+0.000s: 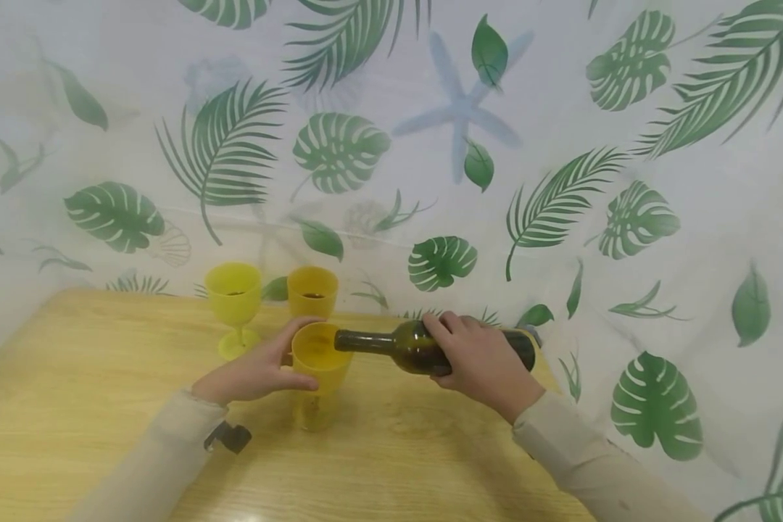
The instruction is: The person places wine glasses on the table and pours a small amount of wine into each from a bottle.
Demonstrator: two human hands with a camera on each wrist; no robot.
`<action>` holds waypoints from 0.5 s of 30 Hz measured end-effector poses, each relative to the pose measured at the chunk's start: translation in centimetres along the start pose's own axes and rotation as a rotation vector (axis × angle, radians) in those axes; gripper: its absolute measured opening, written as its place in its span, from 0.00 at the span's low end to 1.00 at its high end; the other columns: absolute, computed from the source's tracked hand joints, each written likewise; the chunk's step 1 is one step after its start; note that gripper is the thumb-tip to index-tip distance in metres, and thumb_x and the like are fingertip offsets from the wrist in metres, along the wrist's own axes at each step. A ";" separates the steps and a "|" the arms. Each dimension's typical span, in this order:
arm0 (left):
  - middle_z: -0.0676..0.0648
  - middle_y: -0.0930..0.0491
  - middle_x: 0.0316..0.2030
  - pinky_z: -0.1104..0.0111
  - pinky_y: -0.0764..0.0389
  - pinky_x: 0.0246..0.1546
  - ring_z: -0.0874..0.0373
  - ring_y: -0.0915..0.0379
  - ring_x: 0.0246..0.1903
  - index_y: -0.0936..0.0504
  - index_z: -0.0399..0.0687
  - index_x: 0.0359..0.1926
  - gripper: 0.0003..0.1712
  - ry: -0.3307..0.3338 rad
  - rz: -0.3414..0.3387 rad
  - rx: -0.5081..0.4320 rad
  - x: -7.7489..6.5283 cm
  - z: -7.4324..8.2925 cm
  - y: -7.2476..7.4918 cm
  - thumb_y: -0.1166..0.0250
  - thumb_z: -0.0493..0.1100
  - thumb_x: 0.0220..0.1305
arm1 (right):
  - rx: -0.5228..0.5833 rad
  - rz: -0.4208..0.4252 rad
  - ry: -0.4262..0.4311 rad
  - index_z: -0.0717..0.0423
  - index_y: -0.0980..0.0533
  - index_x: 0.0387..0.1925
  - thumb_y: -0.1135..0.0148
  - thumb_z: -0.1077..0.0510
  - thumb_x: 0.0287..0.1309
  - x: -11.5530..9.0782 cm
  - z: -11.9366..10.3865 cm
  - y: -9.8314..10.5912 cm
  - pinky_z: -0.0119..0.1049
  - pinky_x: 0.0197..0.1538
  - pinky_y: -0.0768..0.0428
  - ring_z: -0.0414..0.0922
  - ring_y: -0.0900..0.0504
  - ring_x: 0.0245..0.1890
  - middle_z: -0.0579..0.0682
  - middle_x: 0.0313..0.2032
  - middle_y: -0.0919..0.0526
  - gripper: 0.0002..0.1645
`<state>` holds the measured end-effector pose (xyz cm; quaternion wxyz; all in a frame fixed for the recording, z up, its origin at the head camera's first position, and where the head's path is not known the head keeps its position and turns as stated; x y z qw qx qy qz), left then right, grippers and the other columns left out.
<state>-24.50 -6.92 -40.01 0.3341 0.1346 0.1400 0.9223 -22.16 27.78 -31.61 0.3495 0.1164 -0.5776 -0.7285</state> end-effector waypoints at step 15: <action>0.47 0.29 0.68 0.48 0.28 0.67 0.50 0.31 0.66 0.48 0.55 0.78 0.53 0.003 0.014 0.029 0.0 0.0 0.2 0.24 0.54 0.63 | -0.019 -0.022 0.030 0.55 0.32 0.62 0.14 0.41 0.42 0.7 0.0 1.2 0.49 0.38 0.14 0.52 0.17 0.38 0.54 0.44 0.22 0.52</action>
Point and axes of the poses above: each hand's wrist, its own x-axis towards the middle knuckle, its own y-axis out of the back of the hand, z = x × y, the point moved 1 cm from there along x, towards the middle knuckle
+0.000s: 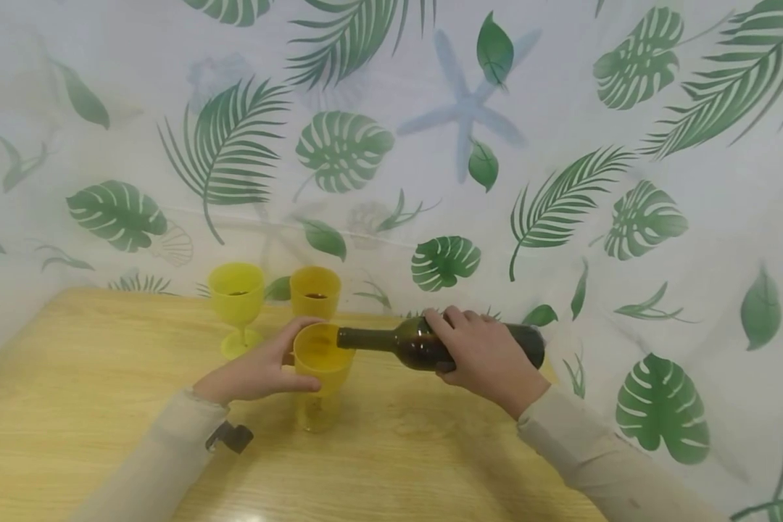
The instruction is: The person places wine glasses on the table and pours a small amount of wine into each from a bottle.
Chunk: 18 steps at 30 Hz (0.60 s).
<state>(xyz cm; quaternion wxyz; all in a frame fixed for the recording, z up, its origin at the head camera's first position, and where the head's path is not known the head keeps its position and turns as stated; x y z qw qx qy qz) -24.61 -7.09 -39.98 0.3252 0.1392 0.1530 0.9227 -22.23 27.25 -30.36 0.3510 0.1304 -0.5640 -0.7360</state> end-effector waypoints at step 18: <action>0.49 0.31 0.69 0.51 0.27 0.66 0.50 0.31 0.66 0.41 0.53 0.77 0.50 -0.025 0.081 0.064 0.1 0.0 0.0 0.24 0.56 0.62 | -0.006 -0.007 0.022 0.52 0.32 0.58 0.14 0.44 0.41 0.7 0.1 0.7 0.49 0.38 0.14 0.51 0.18 0.36 0.52 0.41 0.23 0.47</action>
Point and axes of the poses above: each hand's wrist, its own x-axis towards the middle knuckle, its own y-axis out of the back of the hand, z = x × y, the point moved 1 cm from there along x, towards the middle knuckle
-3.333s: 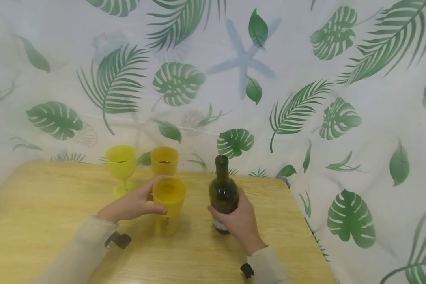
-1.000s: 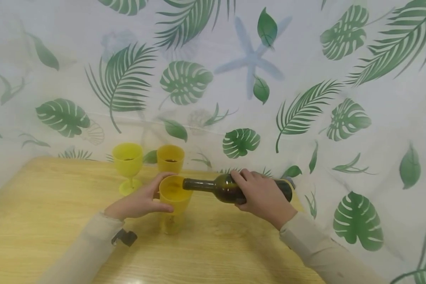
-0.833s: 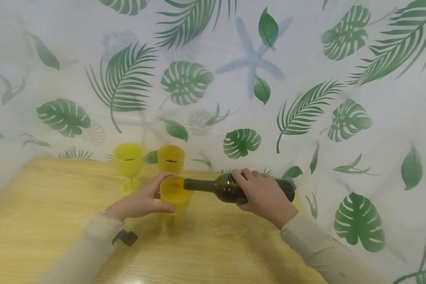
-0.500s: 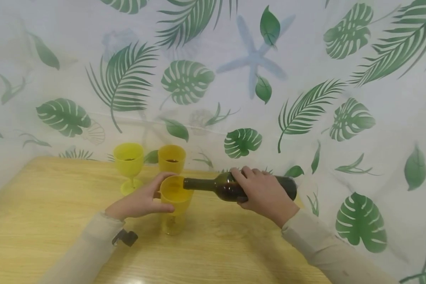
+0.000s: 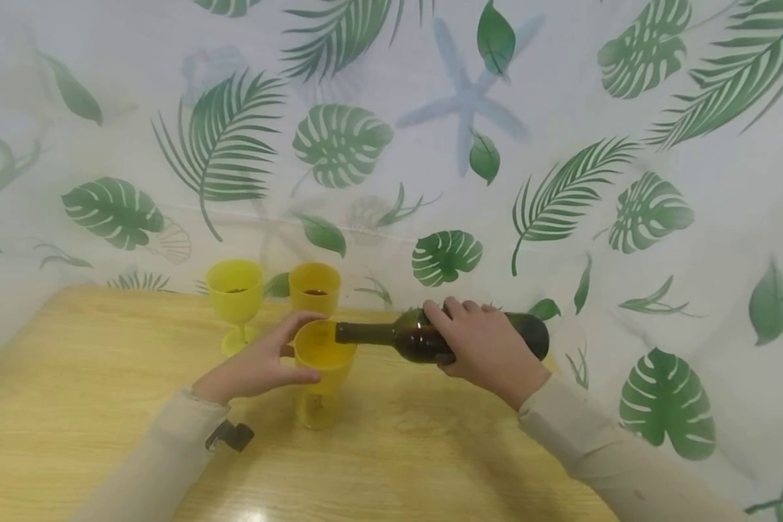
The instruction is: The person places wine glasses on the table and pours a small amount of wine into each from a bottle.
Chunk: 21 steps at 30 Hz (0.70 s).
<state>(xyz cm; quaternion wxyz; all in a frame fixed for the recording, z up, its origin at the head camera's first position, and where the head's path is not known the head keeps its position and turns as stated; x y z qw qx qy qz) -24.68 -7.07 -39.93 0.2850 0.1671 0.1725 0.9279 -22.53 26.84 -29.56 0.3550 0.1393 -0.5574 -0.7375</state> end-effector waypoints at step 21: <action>0.49 0.29 0.67 0.50 0.26 0.66 0.51 0.30 0.65 0.40 0.59 0.76 0.48 -0.009 -0.001 -0.003 0.0 0.0 0.0 0.24 0.56 0.62 | -0.010 -0.017 0.005 0.51 0.33 0.60 0.14 0.46 0.42 0.3 0.1 0.8 0.52 0.48 0.15 0.53 0.17 0.42 0.52 0.43 0.23 0.48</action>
Point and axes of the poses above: each hand's wrist, its own x-axis towards the middle knuckle, its own y-axis out of the back of the hand, z = x × y, the point moved 1 cm from there along x, towards the middle knuckle
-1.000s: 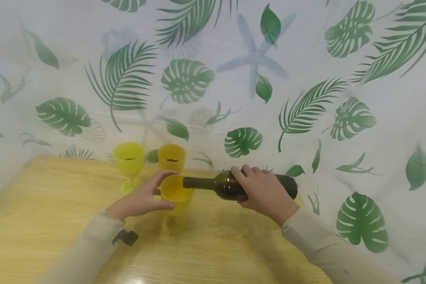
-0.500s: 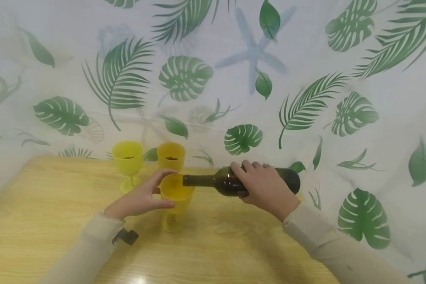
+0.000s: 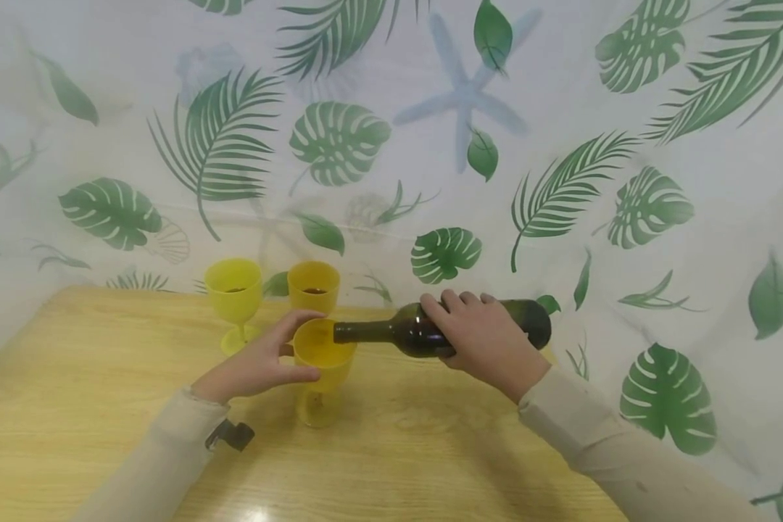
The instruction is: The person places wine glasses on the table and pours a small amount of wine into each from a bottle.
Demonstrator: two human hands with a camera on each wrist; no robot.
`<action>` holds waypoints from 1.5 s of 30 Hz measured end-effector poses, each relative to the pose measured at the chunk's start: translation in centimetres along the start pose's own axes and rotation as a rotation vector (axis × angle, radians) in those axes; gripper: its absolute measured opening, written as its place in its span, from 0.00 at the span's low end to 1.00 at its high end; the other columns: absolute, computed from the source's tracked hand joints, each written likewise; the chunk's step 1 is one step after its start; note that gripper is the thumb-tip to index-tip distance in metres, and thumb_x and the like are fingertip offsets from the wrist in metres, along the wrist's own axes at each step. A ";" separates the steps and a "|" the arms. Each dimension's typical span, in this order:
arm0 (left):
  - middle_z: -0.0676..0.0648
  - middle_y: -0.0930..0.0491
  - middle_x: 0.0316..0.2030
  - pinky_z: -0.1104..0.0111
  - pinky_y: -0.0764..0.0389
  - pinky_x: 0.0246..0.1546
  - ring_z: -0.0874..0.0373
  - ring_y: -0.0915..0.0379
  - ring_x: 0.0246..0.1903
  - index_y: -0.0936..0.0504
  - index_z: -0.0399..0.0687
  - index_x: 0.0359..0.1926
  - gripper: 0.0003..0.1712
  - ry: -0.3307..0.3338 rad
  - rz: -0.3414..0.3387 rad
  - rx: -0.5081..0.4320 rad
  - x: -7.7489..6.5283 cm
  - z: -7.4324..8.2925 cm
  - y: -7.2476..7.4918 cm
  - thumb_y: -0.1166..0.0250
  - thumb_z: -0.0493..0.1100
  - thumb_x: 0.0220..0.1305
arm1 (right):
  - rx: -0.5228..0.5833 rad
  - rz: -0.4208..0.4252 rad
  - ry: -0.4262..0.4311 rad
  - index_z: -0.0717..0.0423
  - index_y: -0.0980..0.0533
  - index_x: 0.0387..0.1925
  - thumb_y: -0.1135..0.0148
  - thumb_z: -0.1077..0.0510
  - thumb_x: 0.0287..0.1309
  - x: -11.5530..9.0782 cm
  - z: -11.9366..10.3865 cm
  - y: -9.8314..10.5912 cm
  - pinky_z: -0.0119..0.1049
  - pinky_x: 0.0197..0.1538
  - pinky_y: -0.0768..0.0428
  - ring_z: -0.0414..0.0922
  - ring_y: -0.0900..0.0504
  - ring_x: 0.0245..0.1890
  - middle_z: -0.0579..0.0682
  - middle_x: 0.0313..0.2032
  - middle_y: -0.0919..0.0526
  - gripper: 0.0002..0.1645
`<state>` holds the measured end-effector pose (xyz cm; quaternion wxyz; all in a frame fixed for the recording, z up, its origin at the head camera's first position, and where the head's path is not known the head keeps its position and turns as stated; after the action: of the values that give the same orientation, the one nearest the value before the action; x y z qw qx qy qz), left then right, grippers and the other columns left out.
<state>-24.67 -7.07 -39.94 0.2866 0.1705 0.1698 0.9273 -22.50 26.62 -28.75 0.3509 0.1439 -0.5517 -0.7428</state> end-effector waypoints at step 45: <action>0.48 0.29 0.68 0.50 0.28 0.67 0.50 0.31 0.66 0.43 0.54 0.78 0.51 0.039 -0.011 -0.005 -0.2 0.4 0.2 0.24 0.57 0.62 | -0.032 -0.011 0.013 0.52 0.33 0.59 0.14 0.46 0.42 1.0 -0.6 1.2 0.52 0.44 0.15 0.53 0.17 0.40 0.53 0.43 0.22 0.47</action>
<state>-24.45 -7.21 -39.56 0.2887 0.1505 0.1740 0.9294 -22.44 25.29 -27.65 0.3526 0.1459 -0.5368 -0.7525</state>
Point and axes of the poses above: each hand's wrist, its own x-axis towards the middle knuckle, its own y-axis out of the back of the hand, z = x × y, the point moved 1 cm from there along x, towards the middle knuckle
